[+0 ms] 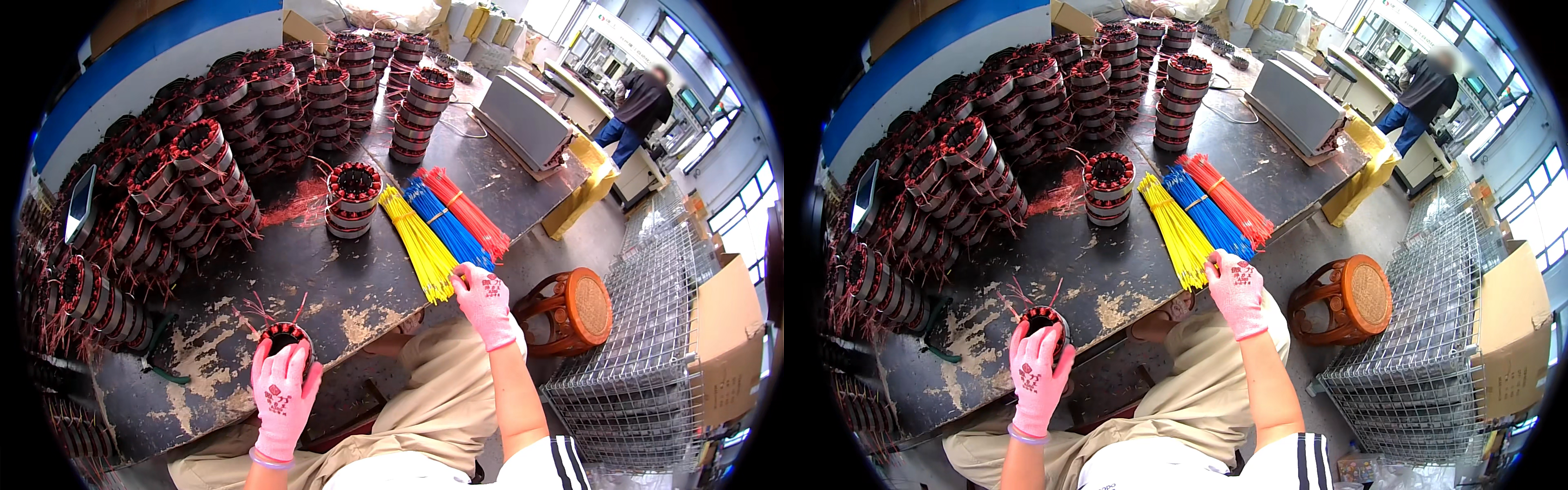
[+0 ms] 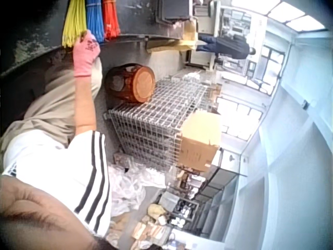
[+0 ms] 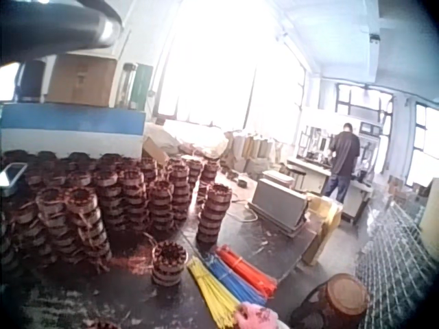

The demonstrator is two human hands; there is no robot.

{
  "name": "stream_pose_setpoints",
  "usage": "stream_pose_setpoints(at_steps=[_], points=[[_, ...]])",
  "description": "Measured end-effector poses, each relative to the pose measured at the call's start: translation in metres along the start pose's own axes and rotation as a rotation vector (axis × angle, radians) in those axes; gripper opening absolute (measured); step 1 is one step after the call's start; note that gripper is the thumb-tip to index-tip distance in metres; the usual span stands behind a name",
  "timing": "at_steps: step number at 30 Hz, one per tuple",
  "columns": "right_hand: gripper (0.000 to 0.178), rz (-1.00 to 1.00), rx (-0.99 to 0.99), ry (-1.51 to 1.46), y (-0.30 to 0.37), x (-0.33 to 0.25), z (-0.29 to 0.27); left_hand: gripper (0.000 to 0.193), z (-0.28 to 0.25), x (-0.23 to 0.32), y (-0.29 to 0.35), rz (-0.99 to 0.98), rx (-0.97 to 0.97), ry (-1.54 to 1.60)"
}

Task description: The person sits at a workbench and repeatedly inserts colored plastic zip ties into the top of cylindrical electrical components. They then use green-handled pliers to trim the excess length of each zip tie before stacking the finished units.

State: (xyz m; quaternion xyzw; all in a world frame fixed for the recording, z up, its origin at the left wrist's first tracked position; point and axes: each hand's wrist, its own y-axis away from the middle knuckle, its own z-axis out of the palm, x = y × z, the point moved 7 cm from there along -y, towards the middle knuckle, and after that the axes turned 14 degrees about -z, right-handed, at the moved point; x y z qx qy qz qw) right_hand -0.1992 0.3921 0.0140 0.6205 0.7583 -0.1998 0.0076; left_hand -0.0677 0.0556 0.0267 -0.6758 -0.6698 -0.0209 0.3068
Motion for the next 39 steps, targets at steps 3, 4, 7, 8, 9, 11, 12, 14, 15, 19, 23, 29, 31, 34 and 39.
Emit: stream_pose_setpoints(at_steps=[3,4,7,8,9,11,12,14,15,19,23,29,31,34,39], points=[[0.022,0.082,-0.096,-0.067,0.003,0.010,-0.003,0.041,0.004,-0.003,0.000,-0.003,0.002,0.003],[0.022,0.086,-0.097,-0.093,0.004,0.010,-0.006,0.040,0.004,-0.004,0.000,-0.005,-0.003,0.005],[0.021,0.120,-0.077,-0.209,0.014,0.017,-0.020,0.036,-0.007,-0.005,0.000,0.026,-0.048,-0.004],[0.020,0.148,-0.055,-0.275,0.022,0.026,-0.027,0.036,-0.011,-0.005,0.000,0.020,-0.050,0.002],[0.019,0.175,-0.033,-0.341,0.028,0.031,-0.034,0.036,-0.015,-0.006,0.002,0.022,-0.068,0.004],[0.009,0.292,0.162,-0.542,0.042,0.027,-0.069,0.035,-0.026,-0.013,0.006,0.021,-0.104,0.012],[0.007,0.306,0.199,-0.715,0.048,0.024,-0.075,0.034,-0.031,-0.015,0.007,0.014,-0.124,0.025],[0.006,0.301,0.197,-0.932,0.050,-0.004,-0.085,0.030,-0.043,-0.022,0.012,-0.004,-0.111,0.052],[0.008,0.254,0.167,-0.983,0.053,-0.023,-0.084,0.029,-0.046,-0.017,0.011,0.002,-0.076,0.090],[0.015,-0.212,-0.326,-1.110,0.051,-0.165,-0.036,0.026,-0.084,0.036,0.009,0.207,0.219,-0.152],[0.016,-0.412,-0.479,-1.190,0.048,-0.223,-0.028,0.027,-0.090,0.040,-0.004,0.453,0.107,-0.124],[0.028,-0.808,-0.057,-0.404,0.037,-0.238,0.018,0.031,-0.073,-0.029,-0.015,-0.151,0.062,0.173],[0.018,-0.824,-0.196,-0.240,0.044,-0.243,0.045,0.028,-0.043,-0.043,-0.018,-0.211,0.027,0.236],[0.013,-0.792,-0.164,-0.302,0.054,-0.237,0.048,0.024,-0.025,-0.056,-0.012,-0.257,-0.041,0.132],[0.015,-0.615,-0.319,-0.637,0.066,-0.218,0.064,0.022,-0.027,-0.050,-0.004,-0.257,-0.086,0.123]])
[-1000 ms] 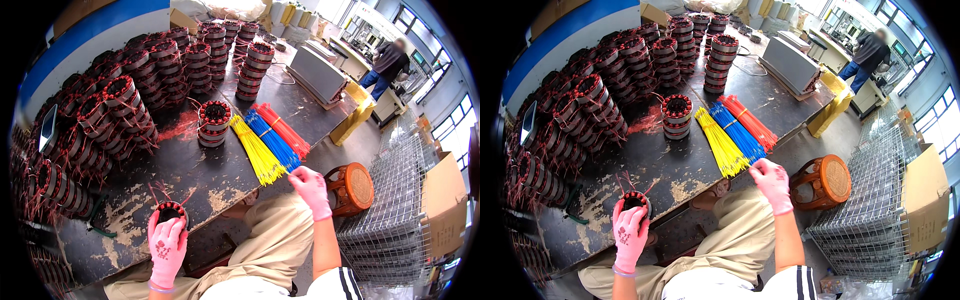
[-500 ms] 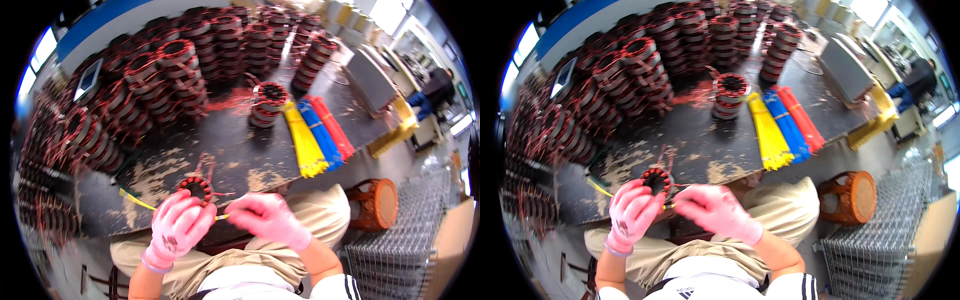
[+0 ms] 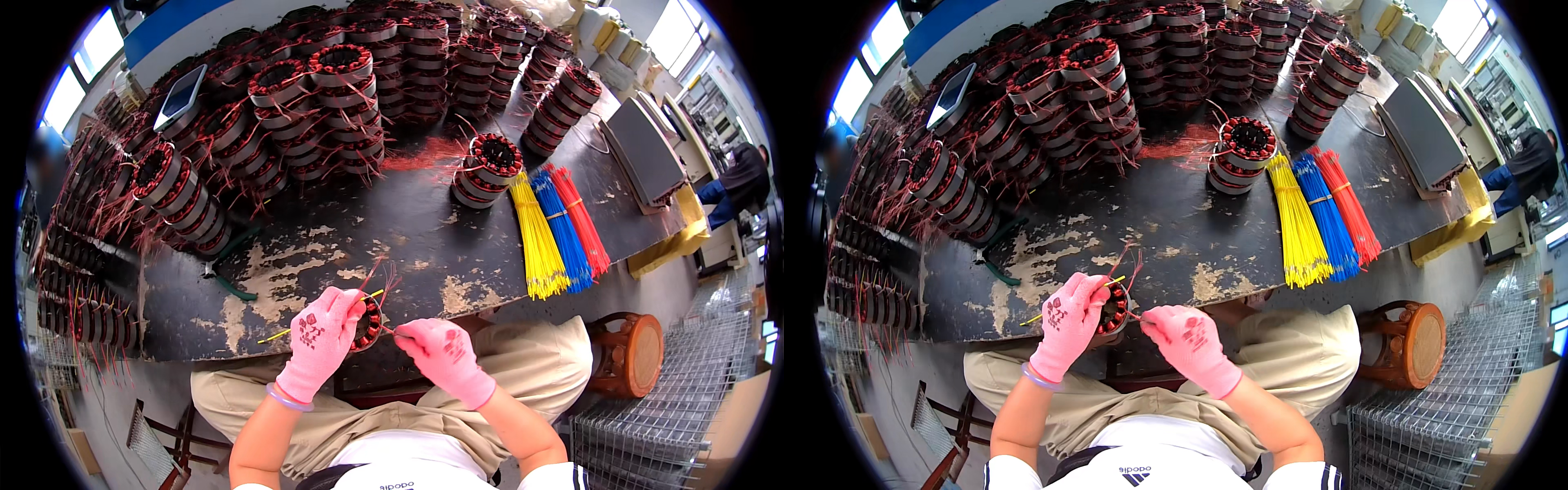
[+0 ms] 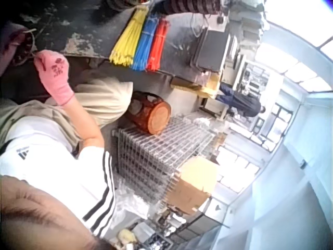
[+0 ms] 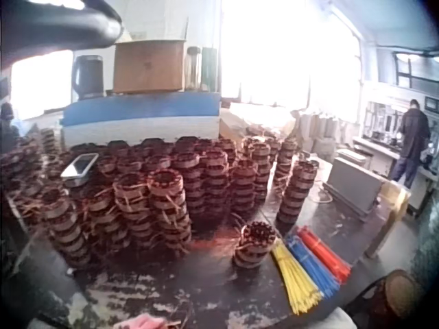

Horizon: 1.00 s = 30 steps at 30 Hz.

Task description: The person sits at a workbench and repeatedly inserts colored plastic zip ties into the top of cylindrical electrical components. They then use green-handled pliers to trim the excess length of each zip tie before stacking the finished units.

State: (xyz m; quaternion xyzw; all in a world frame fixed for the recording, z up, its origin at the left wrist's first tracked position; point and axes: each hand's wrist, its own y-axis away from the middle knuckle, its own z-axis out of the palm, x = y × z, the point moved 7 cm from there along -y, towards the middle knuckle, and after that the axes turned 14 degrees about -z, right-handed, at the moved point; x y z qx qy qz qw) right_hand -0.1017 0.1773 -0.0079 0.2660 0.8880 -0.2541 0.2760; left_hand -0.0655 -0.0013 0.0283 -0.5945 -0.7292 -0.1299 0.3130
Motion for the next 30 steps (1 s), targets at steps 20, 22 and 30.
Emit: stream_pose_setpoints(at_steps=[20,22,30], points=[[0.015,0.569,0.164,-1.040,-0.029,0.052,0.016,0.026,0.017,0.004,-0.011,0.010,-0.103,0.170],[0.015,0.556,0.269,-1.044,-0.020,0.050,0.012,0.027,0.018,0.006,-0.011,-0.002,-0.099,0.164],[0.030,0.540,-0.076,-1.074,-0.040,0.044,0.017,0.029,0.016,0.004,-0.011,-0.025,-0.097,0.168]])
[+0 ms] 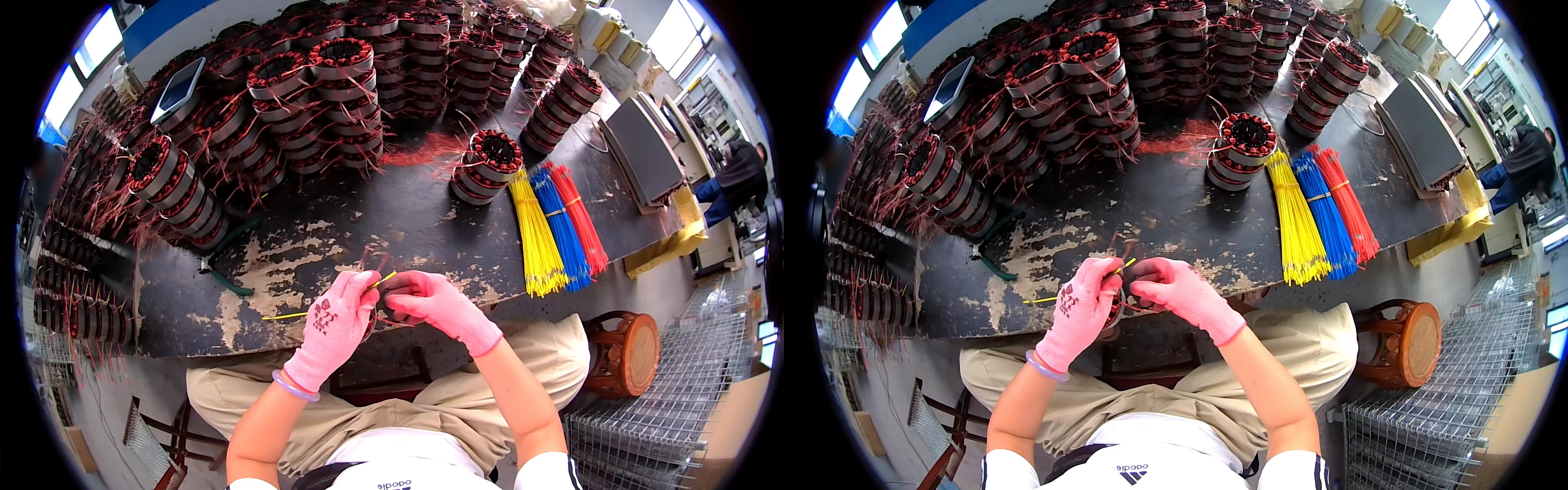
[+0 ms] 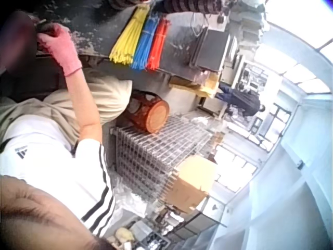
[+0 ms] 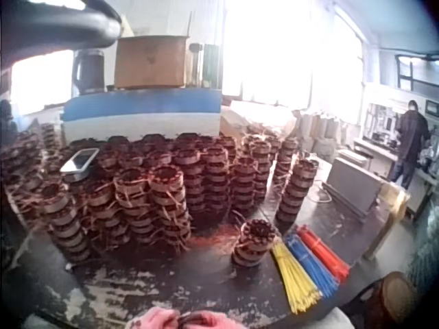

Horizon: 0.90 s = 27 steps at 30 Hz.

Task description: The person sits at a workbench and repeatedly inserts colored plastic zip ties into the top of cylindrical electrical components. They then use green-handled pliers to trim the excess length of each zip tie before stacking the finished units.

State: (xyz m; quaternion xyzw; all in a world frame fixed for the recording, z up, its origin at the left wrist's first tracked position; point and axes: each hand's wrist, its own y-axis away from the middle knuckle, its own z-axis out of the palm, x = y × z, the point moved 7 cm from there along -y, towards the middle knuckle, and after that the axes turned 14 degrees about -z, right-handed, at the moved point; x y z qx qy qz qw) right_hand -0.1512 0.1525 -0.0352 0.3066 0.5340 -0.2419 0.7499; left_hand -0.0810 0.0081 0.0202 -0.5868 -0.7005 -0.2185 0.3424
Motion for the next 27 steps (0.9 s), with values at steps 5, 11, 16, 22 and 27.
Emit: stream_pose_setpoints(at_steps=[5,11,16,22,27], points=[[0.022,-0.024,-0.016,0.085,-0.016,0.008,0.013,0.030,0.003,0.000,-0.001,0.035,0.052,-0.029],[0.016,-0.327,0.136,0.269,-0.006,0.005,0.012,0.031,0.004,-0.005,-0.001,0.023,0.053,-0.023],[0.009,-0.410,0.275,0.107,0.018,0.007,0.010,0.024,0.004,-0.002,0.000,0.016,0.021,-0.002],[0.015,-0.680,0.320,0.506,0.042,-0.024,0.014,0.026,0.008,-0.005,0.000,0.057,-0.074,-0.042],[0.015,-0.702,0.266,0.542,0.034,-0.041,0.009,0.018,0.005,0.006,-0.002,0.092,-0.107,-0.080]])
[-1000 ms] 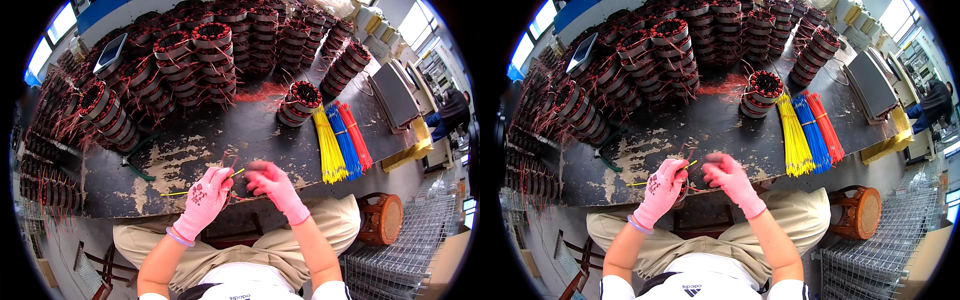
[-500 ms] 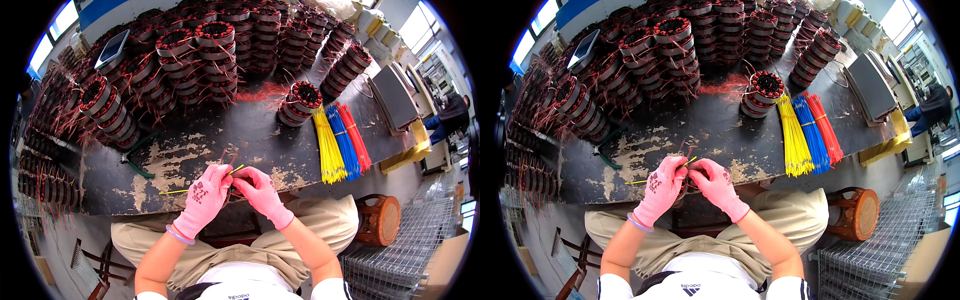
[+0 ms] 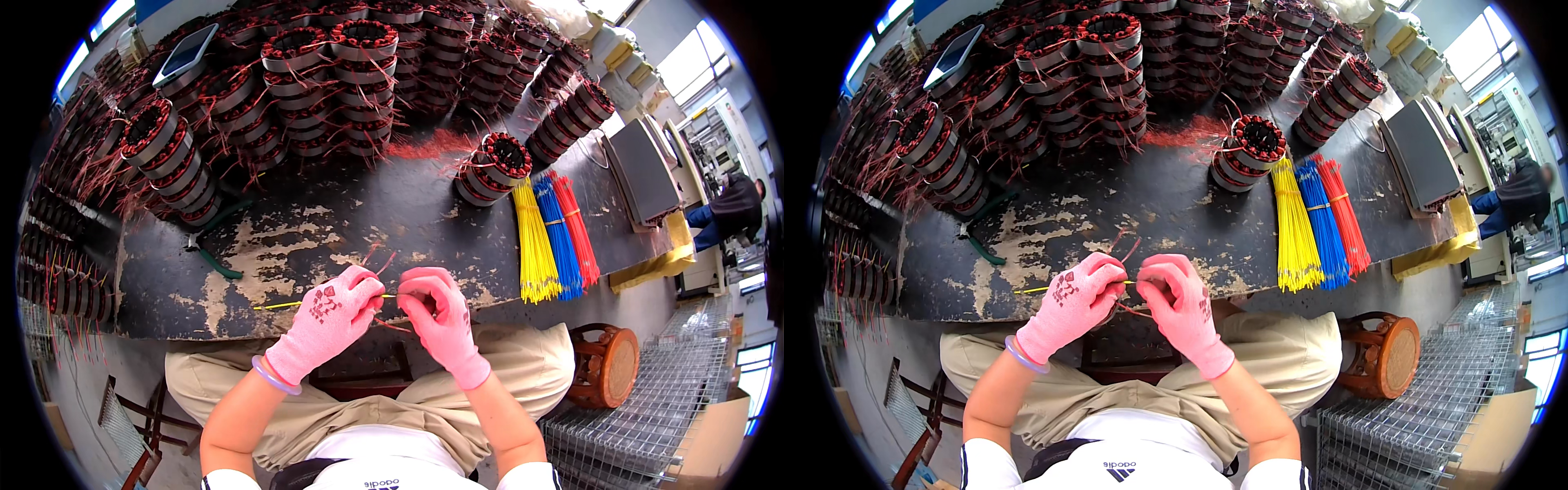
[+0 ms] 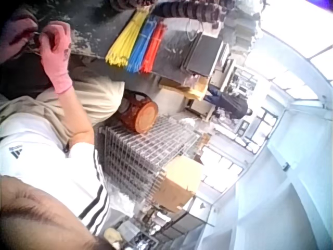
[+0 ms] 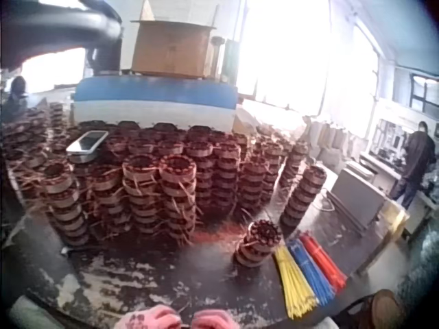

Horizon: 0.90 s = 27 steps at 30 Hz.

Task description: The person sits at a workbench and repeatedly inserts colored plastic zip ties into the top of cylindrical electrical components. They then use green-handled pliers to trim the excess length of each zip tie before stacking the finished units.

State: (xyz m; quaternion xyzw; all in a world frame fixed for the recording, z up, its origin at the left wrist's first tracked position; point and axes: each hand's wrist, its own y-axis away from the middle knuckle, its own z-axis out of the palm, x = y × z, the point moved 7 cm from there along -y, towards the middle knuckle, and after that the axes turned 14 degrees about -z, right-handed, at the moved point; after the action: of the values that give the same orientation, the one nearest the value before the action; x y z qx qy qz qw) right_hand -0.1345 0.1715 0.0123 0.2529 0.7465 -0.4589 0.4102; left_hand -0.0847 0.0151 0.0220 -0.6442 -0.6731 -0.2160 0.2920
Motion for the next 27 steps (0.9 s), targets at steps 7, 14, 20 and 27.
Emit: stream_pose_setpoints(at_steps=[7,14,20,27], points=[[0.011,0.416,-0.218,-0.193,-0.011,0.015,0.002,0.016,-0.002,0.007,-0.003,-0.004,0.031,-0.012],[0.013,0.444,-0.309,-0.163,-0.018,0.015,0.001,0.016,-0.002,0.009,-0.003,-0.029,0.043,0.026],[0.019,0.583,-0.279,-0.362,-0.011,0.042,0.002,0.015,0.005,0.012,-0.004,0.012,0.082,0.017],[0.033,0.263,-0.300,0.178,-0.012,0.015,-0.013,0.014,0.008,0.006,-0.001,0.003,0.076,0.012]])
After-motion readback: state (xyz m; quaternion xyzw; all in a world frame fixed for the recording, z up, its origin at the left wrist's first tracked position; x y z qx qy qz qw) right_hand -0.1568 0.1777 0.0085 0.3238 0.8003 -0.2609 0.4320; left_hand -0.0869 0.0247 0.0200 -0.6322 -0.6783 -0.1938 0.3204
